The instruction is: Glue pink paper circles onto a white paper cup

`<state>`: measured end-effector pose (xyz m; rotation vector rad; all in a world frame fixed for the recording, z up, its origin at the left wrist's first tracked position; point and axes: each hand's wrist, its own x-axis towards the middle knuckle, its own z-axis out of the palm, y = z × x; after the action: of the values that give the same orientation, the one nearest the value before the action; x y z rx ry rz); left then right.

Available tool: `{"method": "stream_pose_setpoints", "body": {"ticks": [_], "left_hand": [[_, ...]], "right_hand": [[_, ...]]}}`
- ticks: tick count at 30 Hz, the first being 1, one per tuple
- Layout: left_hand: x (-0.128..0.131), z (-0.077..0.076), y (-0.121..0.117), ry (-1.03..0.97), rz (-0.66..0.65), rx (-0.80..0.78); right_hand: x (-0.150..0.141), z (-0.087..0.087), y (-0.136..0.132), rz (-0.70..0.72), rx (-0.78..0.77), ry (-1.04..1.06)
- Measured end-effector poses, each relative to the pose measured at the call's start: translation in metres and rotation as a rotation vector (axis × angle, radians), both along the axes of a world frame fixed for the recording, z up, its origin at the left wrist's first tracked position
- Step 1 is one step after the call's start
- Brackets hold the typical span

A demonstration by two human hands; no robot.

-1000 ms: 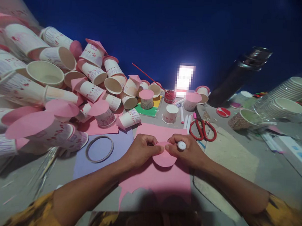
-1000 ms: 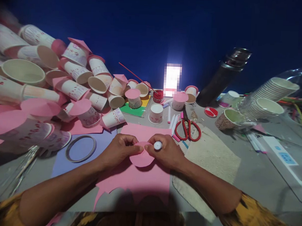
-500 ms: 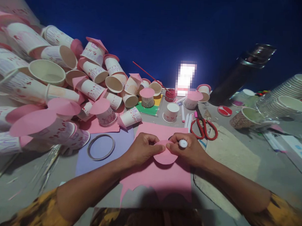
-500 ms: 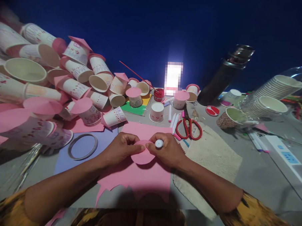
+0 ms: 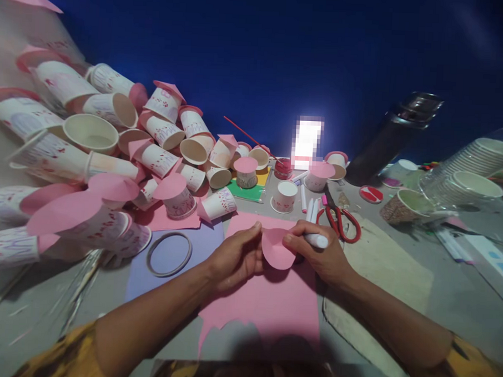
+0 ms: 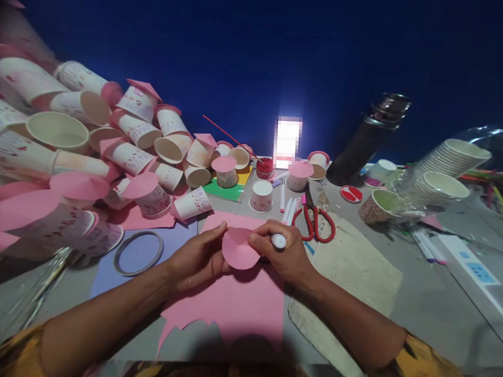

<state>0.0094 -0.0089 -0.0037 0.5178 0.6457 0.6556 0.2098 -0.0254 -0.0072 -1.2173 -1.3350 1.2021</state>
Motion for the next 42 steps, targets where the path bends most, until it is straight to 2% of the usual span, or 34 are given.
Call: {"method": "stream_pose_setpoints", "body": {"ticks": [4,8,12,16,20,22,25,28,31,35,39,42], "left_hand": [[0.001,0.001,-0.003,-0.05,0.008,0.034],[0.003,0.001,-0.006,0.008,0.031,0.044],[0.006,0.0,-0.008,0.079,0.106,0.08],[0.008,0.001,-0.005,0.185,0.188,0.172],[0.006,0.004,0.001,0.298,0.26,0.267],[0.004,0.005,0.003,0.332,0.306,0.307],[0.003,0.005,0.005,0.366,0.342,0.314],[0.002,0.004,0.006,0.381,0.345,0.322],[0.002,0.003,0.005,0.41,0.353,0.353],[0.003,0.001,0.002,0.455,0.344,0.412],[0.005,0.001,-0.005,0.542,0.331,0.604],[0.004,0.003,-0.01,0.6,0.273,0.787]], "right_hand": [[-0.001,-0.001,0.001,0.007,0.028,-0.011],[-0.002,-0.004,0.002,0.019,0.006,-0.054],[-0.004,-0.005,0.001,-0.005,-0.004,-0.112],[-0.004,-0.002,0.002,0.033,-0.095,-0.134],[-0.003,0.004,0.002,0.13,-0.229,-0.023],[-0.003,0.004,0.001,0.137,-0.234,0.017],[-0.002,0.003,-0.001,0.098,-0.167,-0.044],[-0.001,0.003,-0.004,0.103,-0.064,-0.298],[0.0,0.005,-0.007,0.175,0.07,-0.563],[-0.001,0.004,-0.011,0.202,0.156,-0.66],[-0.001,-0.002,-0.011,0.154,0.235,-0.726],[-0.001,-0.006,-0.009,0.117,0.265,-0.789]]}}
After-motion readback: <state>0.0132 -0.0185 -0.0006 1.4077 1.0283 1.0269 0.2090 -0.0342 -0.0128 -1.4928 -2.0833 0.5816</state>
